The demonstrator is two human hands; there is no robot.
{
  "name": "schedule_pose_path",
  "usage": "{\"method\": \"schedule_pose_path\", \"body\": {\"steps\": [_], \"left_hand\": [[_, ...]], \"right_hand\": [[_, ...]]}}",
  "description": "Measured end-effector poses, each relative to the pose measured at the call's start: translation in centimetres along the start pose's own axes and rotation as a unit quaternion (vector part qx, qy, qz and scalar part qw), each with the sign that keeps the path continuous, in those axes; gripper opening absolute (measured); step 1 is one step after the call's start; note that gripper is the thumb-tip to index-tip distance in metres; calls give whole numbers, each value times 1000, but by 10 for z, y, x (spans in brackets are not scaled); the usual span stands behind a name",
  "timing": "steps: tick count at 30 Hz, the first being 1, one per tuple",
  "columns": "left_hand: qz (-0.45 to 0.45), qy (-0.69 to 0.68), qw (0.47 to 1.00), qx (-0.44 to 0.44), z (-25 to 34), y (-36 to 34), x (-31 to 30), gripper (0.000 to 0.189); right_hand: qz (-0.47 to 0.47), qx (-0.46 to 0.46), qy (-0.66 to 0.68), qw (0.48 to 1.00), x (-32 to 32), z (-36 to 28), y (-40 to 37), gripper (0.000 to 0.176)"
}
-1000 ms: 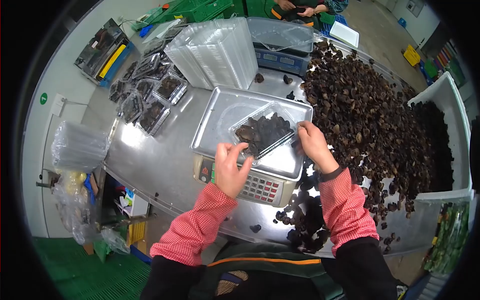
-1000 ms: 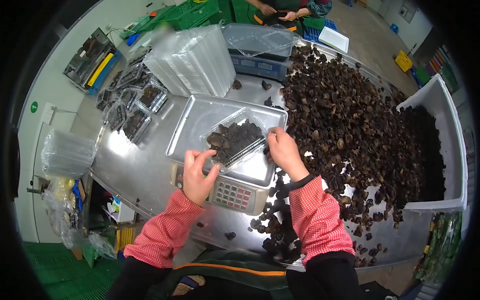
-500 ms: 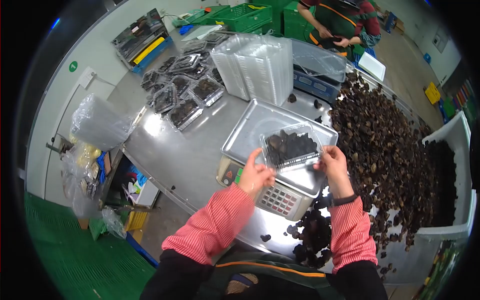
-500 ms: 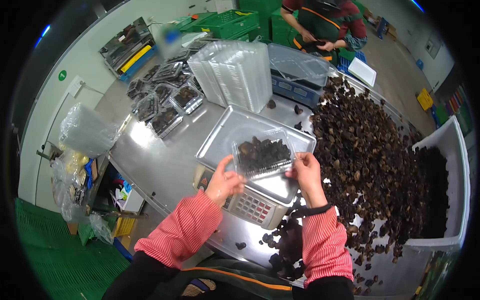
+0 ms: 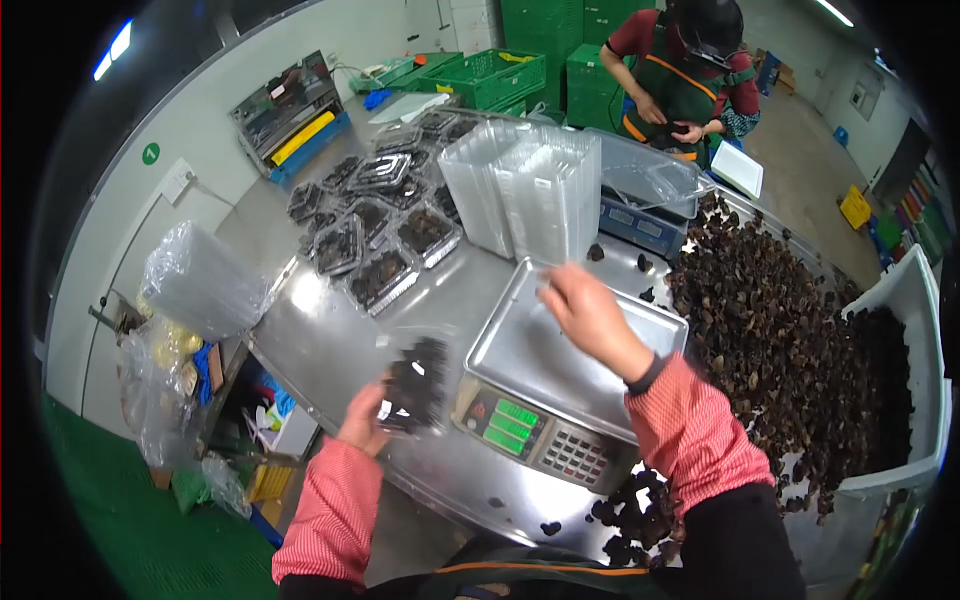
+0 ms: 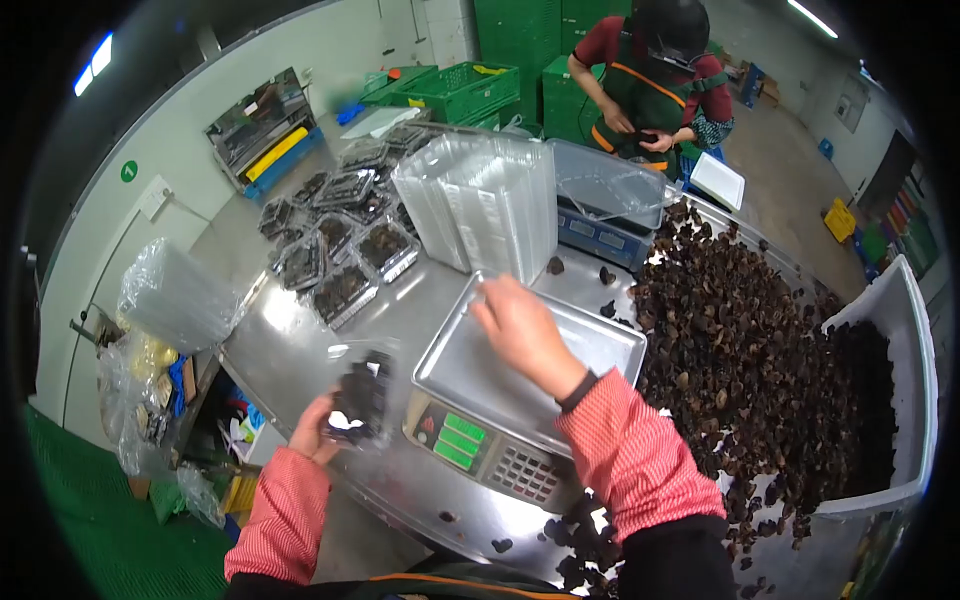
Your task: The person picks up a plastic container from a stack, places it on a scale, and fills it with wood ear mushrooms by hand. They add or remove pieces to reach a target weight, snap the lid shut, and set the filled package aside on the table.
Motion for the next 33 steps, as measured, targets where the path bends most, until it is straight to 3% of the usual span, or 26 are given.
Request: {"method": "schedule_pose_path", "body": {"steps": [2,4,6,7,9,12,19,23,27,29,32,33], "left_hand": [[122,-90,988,31,13,7,-54,58],[284,-145,948,-9,6,2,-98,73],[297,-116,946,-59,-30,10,-117,66],[304,-101,943,-86,-35,12,-114,63],[253,-52,965,-39,-28,4,-71,60],[182,17,983,-29,-22,-6,-16,53],[59,93,992,-66,-32,-11,58,42],[1,128,990,-57,-36,-19,105,37],[-102,192,975,-50,-52,-36,161,31],[-159,225,960,-45,-61,-45,190,29],[-246,255,934,-36,-77,-56,235,28],[-261,262,929,-23,-81,-58,250,27]], "right_hand": [[40,-9,-116,992,-25,-6,49,28],[79,-53,-222,970,-36,-5,88,27],[115,-97,-314,938,-34,9,116,26],[82,-86,-335,935,-25,23,127,24],[14,-63,-374,925,-10,50,144,21],[-31,11,-295,955,-6,82,151,20],[102,-115,-259,954,-46,30,108,13],[99,-172,-279,940,-38,-14,34,12],[51,-106,-202,972,-3,-30,-76,9],[-23,-41,-183,982,20,-18,-123,12],[68,-16,-134,989,-2,-37,-169,25],[53,6,-153,987,-12,-37,-183,45]]}}
Point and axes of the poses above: each hand's wrist, its own y-axis towards the middle knuckle, its own x-axis out of the palm, z = x × y, the point moved 8 cm from there along y, towards the middle knuckle, and after that the axes turned 11 degrees about y, right-handed, at the moved point
